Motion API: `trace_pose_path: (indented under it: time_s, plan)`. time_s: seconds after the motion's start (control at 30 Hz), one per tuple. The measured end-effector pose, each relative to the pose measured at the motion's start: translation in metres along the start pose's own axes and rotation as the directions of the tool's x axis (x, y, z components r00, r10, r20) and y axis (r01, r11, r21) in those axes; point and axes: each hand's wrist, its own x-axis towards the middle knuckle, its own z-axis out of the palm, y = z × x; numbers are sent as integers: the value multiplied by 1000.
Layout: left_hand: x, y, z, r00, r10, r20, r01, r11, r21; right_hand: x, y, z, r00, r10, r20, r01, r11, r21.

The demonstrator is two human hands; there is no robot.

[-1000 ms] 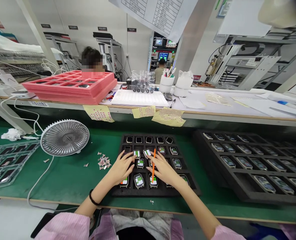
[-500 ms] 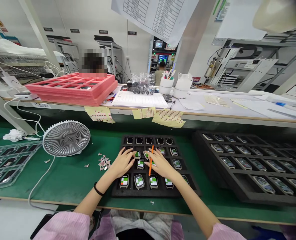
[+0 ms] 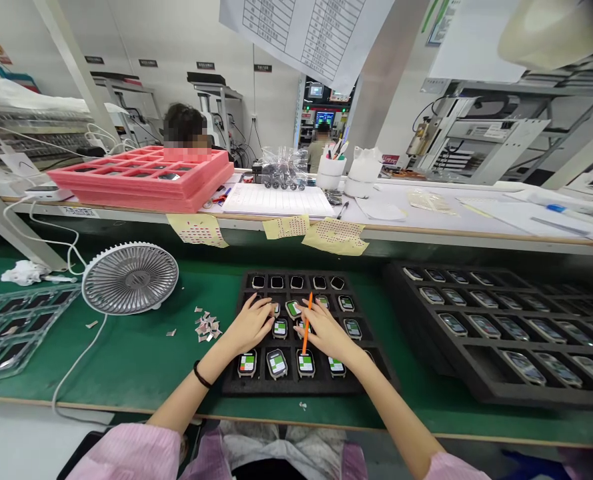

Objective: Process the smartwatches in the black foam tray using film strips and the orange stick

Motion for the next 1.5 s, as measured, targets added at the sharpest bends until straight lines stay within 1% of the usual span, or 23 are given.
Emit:
trace_pose_path:
  time_s: [0.13,0.33,0.43,0.53,0.63,0.73,0.8,0.87,0.97,1.13,1.23,1.37,1.43,1.5]
  plan:
    - [-6,4,-1,1000,20,4,-20,1000,-1,-10,-2,2,999,-31,-29,31,999,-12]
    - [-18,10,-5,997,80,-13,-80,996,-28,-21,-4,-1,997,-40,-68,39,999,-29]
    - [-13,8,-9,998,46,-48,-48,998,-46,-17,-1,-1,994,-47,-100,46,999,-16]
    - [4,2,-9,998,-28,-60,23,997,-73,0,3,0,995,-27,-100,26,1000,-11]
    - [21,-4,-6,997,-76,29,78,991,-104,23,6,2,999,23,-41,-24,1000,-14]
    - [30,-9,-4,986,-96,136,114,985,-128,40,7,3,997,62,39,-61,998,-20]
    - [31,-11,-4,980,-109,164,132,981,-140,46,7,4,995,78,56,-77,997,-25]
    - [31,-13,-4,979,-110,171,138,978,-158,48,7,6,995,88,48,-86,996,-32]
    - [28,-13,-6,982,-95,165,127,972,-199,46,8,9,995,91,33,-90,995,-44]
    - [19,-9,-12,993,-69,100,91,967,-238,39,8,9,997,77,20,-76,996,-42]
    - [11,-7,-14,997,-26,76,41,978,-207,29,7,6,999,36,-25,-36,999,-7]
    - [-4,-3,-12,999,37,10,-35,993,-115,7,8,2,994,-31,-102,33,999,14]
    - [-12,-1,-11,999,41,-5,-41,998,-57,-3,9,2,993,-37,-109,38,999,9]
    - [-17,1,-10,999,42,1,-42,999,-18,-11,8,2,994,-35,-102,36,999,9]
